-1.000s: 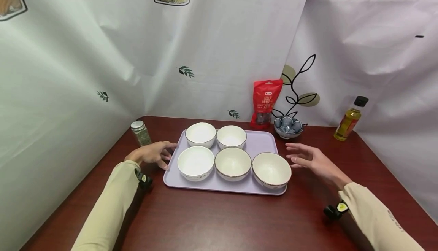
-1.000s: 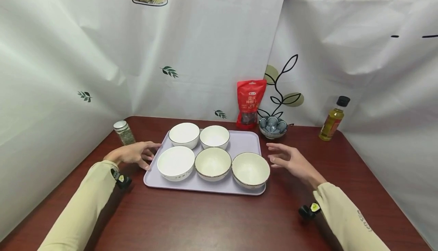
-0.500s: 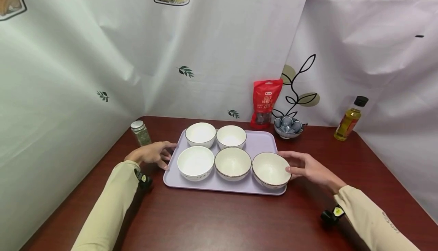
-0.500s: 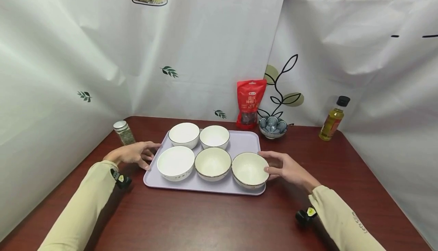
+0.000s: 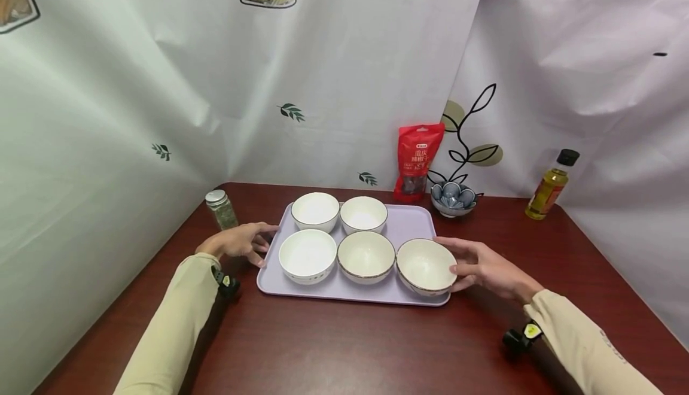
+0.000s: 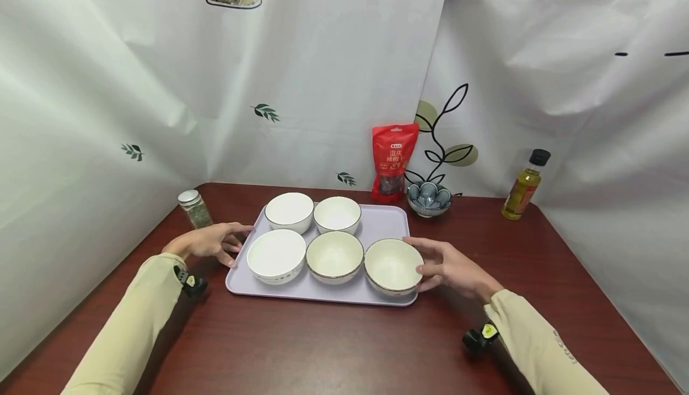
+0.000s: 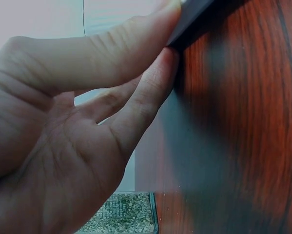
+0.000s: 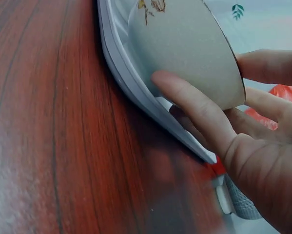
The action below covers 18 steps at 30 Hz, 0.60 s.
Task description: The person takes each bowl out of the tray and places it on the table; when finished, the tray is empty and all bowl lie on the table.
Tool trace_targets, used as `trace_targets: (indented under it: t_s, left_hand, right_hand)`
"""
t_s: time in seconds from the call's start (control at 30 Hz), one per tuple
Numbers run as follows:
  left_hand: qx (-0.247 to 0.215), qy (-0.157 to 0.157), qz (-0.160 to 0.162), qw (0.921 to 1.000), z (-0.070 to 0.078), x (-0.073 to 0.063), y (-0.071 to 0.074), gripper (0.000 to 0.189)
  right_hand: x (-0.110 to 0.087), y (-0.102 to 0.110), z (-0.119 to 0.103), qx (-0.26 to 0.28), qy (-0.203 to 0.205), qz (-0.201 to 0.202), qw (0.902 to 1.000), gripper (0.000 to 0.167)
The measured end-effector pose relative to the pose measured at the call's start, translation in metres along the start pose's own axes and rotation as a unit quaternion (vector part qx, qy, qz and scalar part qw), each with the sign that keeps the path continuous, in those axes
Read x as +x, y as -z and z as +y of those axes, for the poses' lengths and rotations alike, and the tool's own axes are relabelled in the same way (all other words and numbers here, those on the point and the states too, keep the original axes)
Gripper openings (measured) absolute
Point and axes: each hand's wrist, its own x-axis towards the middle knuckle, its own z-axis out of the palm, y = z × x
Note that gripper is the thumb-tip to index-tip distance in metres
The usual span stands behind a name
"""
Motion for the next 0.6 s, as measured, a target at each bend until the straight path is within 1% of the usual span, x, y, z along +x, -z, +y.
trace_targets:
  t_s: [0.07,0.27,0.37,0.47,0.6]
  left_hand:
    - [0.001,0.006,0.004,1.0,0.0,0.0,-0.001,0.102]
    - [-0.002,0.001,0.001,1.0,-0.002,0.002,-0.003,0.103]
    - [-0.003,0.0,-0.001,1.0,-0.002,0.001,-0.003,0.103]
    - [-0.004,0.01,0.004,0.9999,-0.001,0.0,-0.003,0.103]
    - [-0.004,0.015,0.007,0.9999,-0.001,-0.001,-0.001,0.103]
  right_hand:
    - [0.0,0.0,0.0,0.016,0.002,0.001,0.9999,0.073]
    - [-0.003,0.0,0.003,0.039,0.005,0.015,0.9991,0.071]
    - [-0.003,0.002,0.003,0.042,0.006,0.021,0.9989,0.07]
    - [-0.005,0.004,0.003,0.041,0.005,0.03,0.9987,0.07]
    - [-0.011,0.011,0.002,0.037,0.015,0.045,0.9982,0.068]
